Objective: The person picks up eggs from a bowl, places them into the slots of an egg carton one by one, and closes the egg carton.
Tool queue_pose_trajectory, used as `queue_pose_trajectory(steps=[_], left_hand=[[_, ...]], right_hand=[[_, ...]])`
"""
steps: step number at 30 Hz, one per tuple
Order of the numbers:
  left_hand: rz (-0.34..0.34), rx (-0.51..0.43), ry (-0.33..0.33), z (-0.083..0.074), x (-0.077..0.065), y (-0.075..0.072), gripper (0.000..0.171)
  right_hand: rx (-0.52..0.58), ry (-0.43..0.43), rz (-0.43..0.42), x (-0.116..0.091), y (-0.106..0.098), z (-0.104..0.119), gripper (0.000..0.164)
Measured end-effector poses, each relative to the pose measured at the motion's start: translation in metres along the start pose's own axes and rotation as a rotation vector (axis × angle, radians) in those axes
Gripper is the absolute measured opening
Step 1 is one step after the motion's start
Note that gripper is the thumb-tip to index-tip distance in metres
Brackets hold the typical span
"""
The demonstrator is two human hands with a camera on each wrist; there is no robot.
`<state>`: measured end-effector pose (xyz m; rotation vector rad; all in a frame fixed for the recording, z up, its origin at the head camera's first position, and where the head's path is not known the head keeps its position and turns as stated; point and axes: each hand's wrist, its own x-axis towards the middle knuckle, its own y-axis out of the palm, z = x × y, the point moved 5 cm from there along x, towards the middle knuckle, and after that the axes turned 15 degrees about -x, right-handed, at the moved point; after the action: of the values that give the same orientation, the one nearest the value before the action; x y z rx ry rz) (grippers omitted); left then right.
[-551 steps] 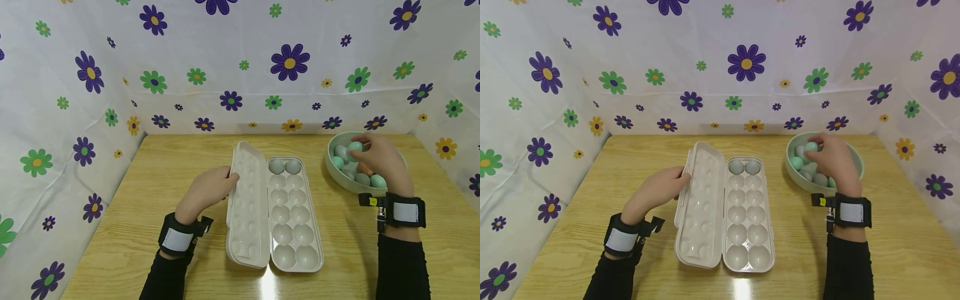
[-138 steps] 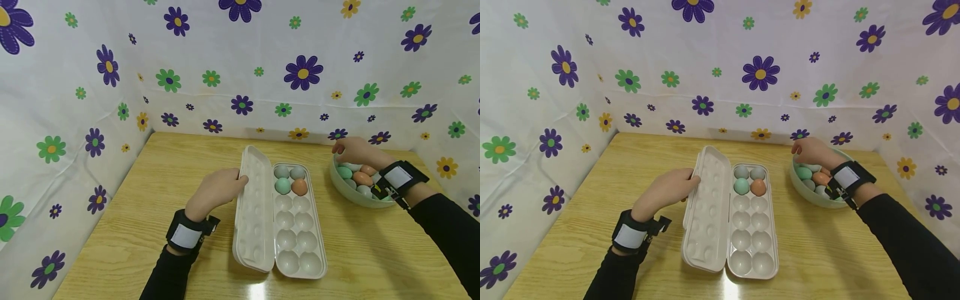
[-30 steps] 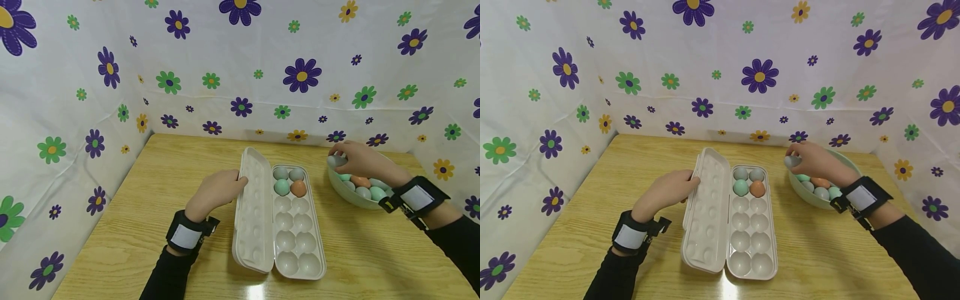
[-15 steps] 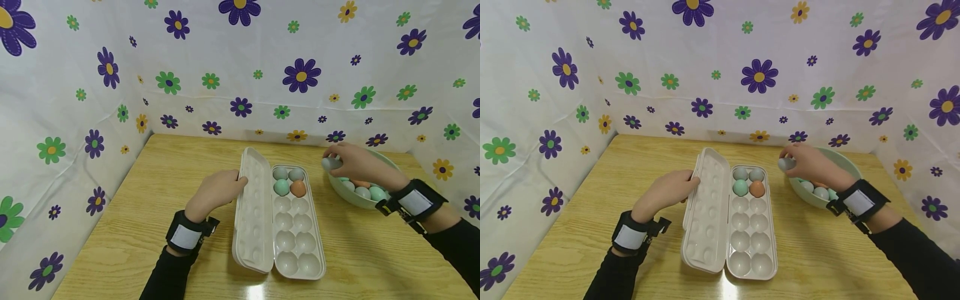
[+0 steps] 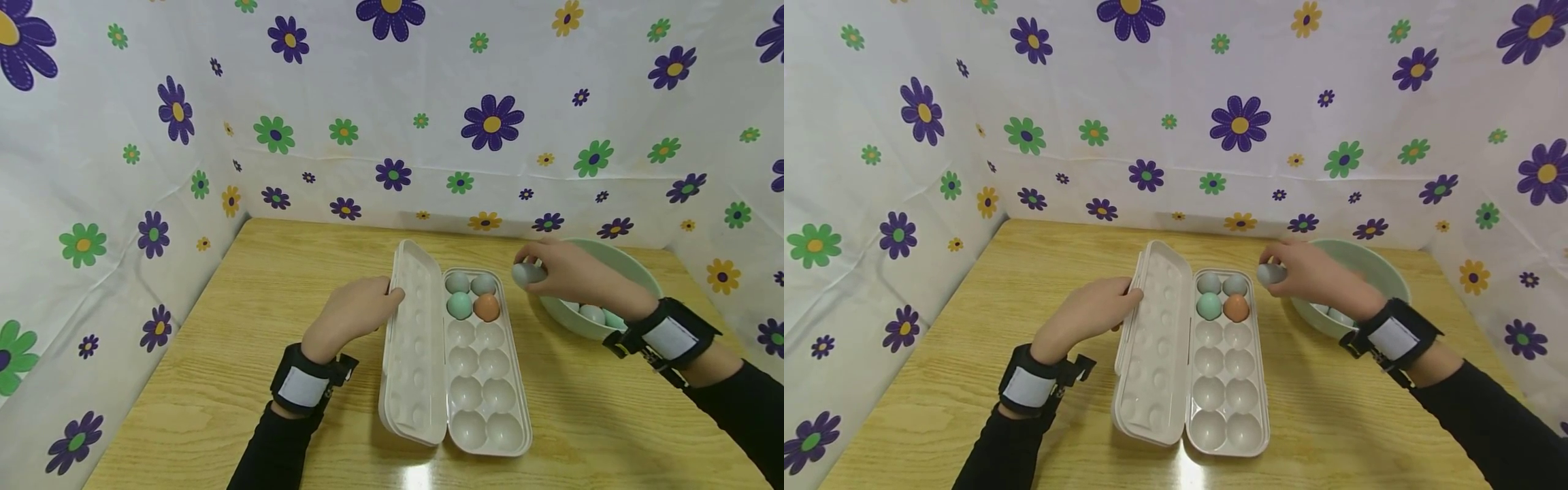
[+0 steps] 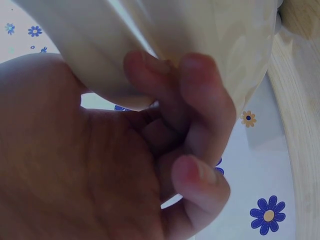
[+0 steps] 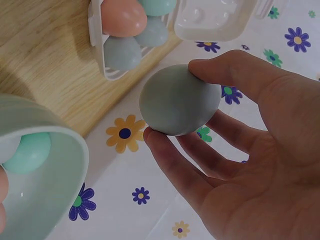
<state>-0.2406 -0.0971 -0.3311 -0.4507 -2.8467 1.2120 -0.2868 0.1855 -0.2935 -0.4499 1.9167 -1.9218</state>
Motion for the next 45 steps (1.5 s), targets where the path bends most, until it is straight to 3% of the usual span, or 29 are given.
queue_pose_trajectory(steps=[13, 26, 34, 41, 45], left_hand=[[-0.002, -0.004, -0.013, 0.000, 0.000, -0.001, 0.037], [0.001, -0.006, -0.008, -0.001, -0.001, -0.001, 0.035], [0.004, -0.016, -0.001, -0.001, -0.001, -0.001, 0.035], [0.004, -0.027, -0.007, -0.001, -0.001, -0.002, 0.036], [0.003, -0.022, -0.002, -0.001, -0.001, -0.001, 0.036]], right_hand=[[-0.020, -0.064, -0.015, 0.004, 0.002, 0.023, 0.034], [0.032, -0.121, -0.013, 0.007, 0.015, 0.046, 0.034], [0.032, -0.161, -0.054, 0.010, 0.030, 0.057, 0.034], [0.043, -0.168, 0.021, 0.017, 0.049, 0.069, 0.034], [0.047, -0.175, 0.020, 0.018, 0.056, 0.077, 0.035]])
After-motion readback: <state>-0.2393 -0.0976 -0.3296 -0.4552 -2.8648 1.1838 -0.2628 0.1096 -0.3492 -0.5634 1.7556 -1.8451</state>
